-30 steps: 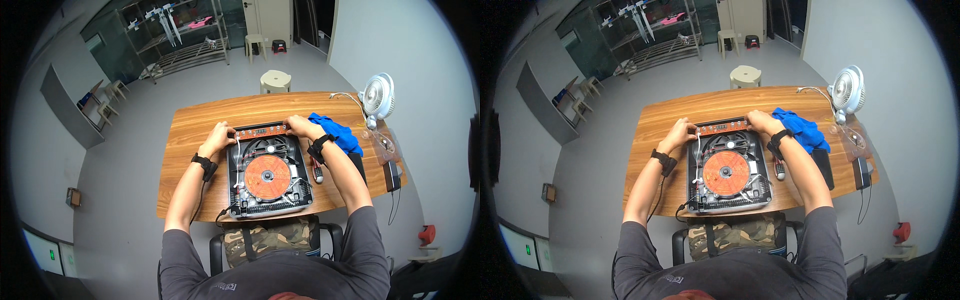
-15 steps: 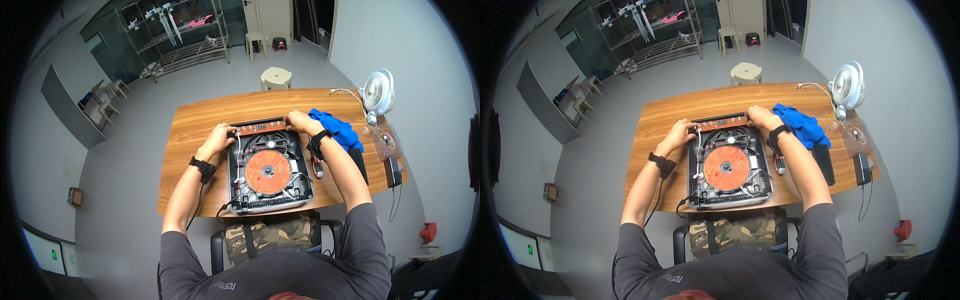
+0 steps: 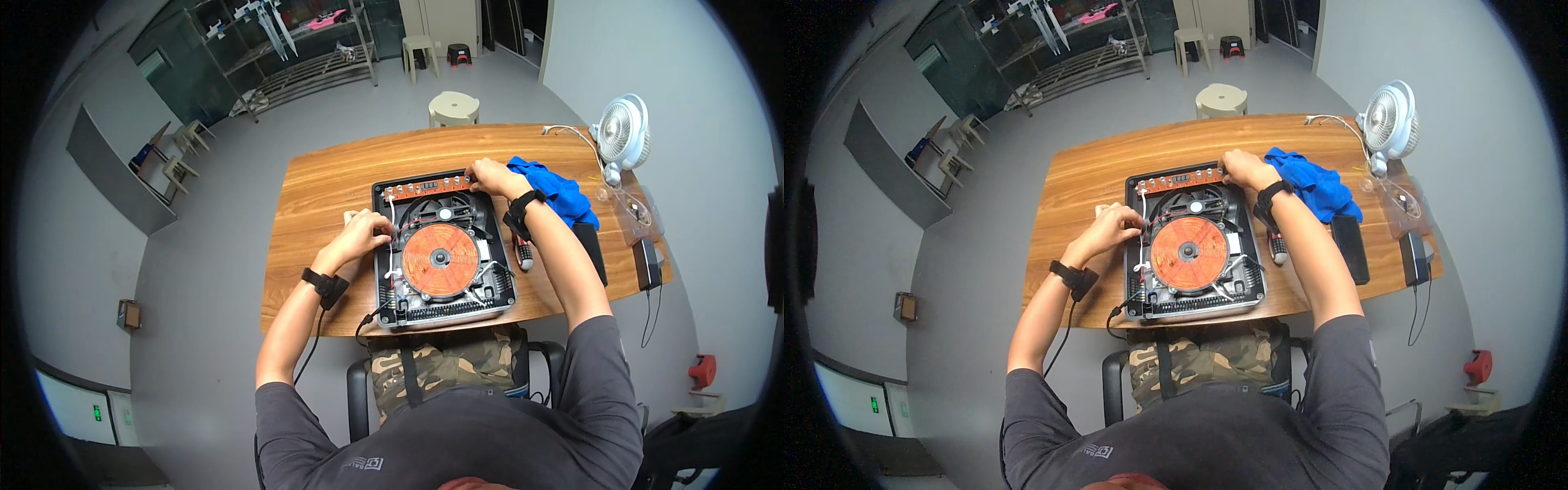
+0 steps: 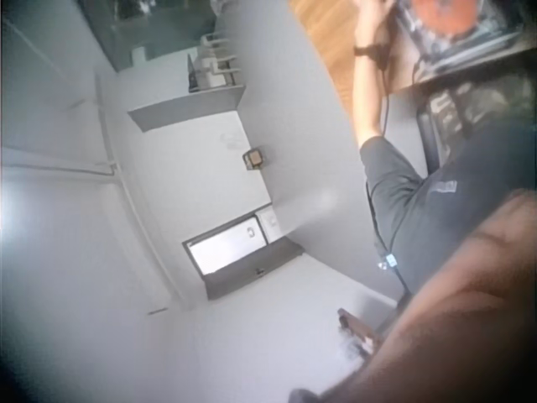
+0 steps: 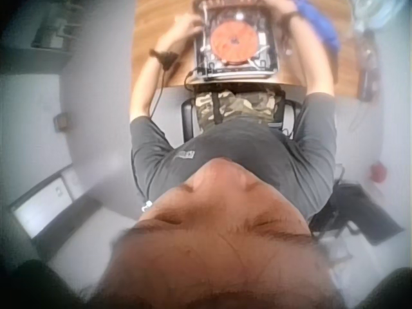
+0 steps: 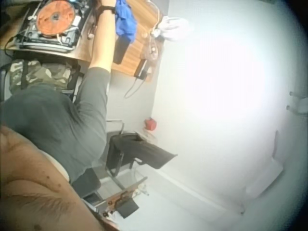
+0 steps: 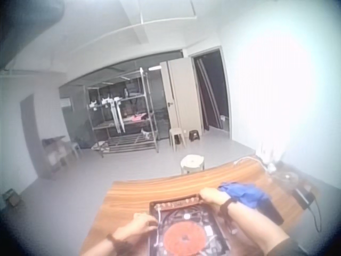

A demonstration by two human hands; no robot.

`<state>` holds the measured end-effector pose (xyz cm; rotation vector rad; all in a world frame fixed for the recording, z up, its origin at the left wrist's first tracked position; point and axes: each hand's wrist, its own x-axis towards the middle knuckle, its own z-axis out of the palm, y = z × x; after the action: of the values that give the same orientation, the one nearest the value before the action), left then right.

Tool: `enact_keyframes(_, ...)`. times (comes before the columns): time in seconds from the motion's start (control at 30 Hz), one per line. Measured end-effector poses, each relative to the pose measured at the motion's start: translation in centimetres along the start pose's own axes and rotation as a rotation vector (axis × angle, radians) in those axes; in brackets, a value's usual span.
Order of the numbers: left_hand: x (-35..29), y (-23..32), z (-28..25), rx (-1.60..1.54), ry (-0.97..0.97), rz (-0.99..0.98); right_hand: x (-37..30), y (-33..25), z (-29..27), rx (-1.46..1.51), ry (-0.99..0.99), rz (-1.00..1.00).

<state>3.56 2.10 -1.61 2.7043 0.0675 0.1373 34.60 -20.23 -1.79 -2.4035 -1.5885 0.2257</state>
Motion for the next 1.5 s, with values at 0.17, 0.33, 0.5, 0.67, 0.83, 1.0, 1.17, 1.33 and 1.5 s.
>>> enact_keyframes(0.17, -0.1, -0.5, 0.8, 0.068, 0.016, 0.079, 0.0, 0.0, -0.1, 0.014, 0.002, -0.01)
enact_keyframes(0.33, 0.2, -0.6, 1.2, 0.094, 0.003, 0.067, 0.1, 0.4, 0.1, 0.039, 0.005, 0.013)
enact_keyframes(0.5, 0.2, -0.3, 1.8, 0.122, 0.013, 0.061, 0.2, 0.2, -0.2, 0.026, -0.006, 0.005)
enact_keyframes(0.67, -1.0, 0.8, 0.8, 0.0, 0.013, 0.066, 0.1, 0.3, 0.1, 0.045, -0.003, 0.021)
enact_keyframes(0.83, -3.0, 2.7, -0.4, -0.07, -0.098, 0.131, 0.2, 0.5, 0.1, 0.026, -0.007, -0.001)
enact_keyframes(1.0, -4.8, 3.5, -0.2, -0.054, -0.131, 0.117, 0.5, 0.4, 0.2, 0.017, 0.0, 0.003)
enact_keyframes(1.17, -4.9, 2.7, 1.4, -0.062, -0.053, 0.142, 0.8, 1.1, 0.4, 0.014, -0.007, -0.052)
enact_keyframes(1.33, -5.1, 2.5, 2.2, -0.035, 0.012, 0.142, 0.7, 0.5, 0.0, 0.019, -0.02, -0.063)
enact_keyframes(1.5, -5.1, 2.5, 2.8, -0.062, 0.05, 0.098, 0.8, 0.8, 0.0, 0.064, -0.046, -0.058)
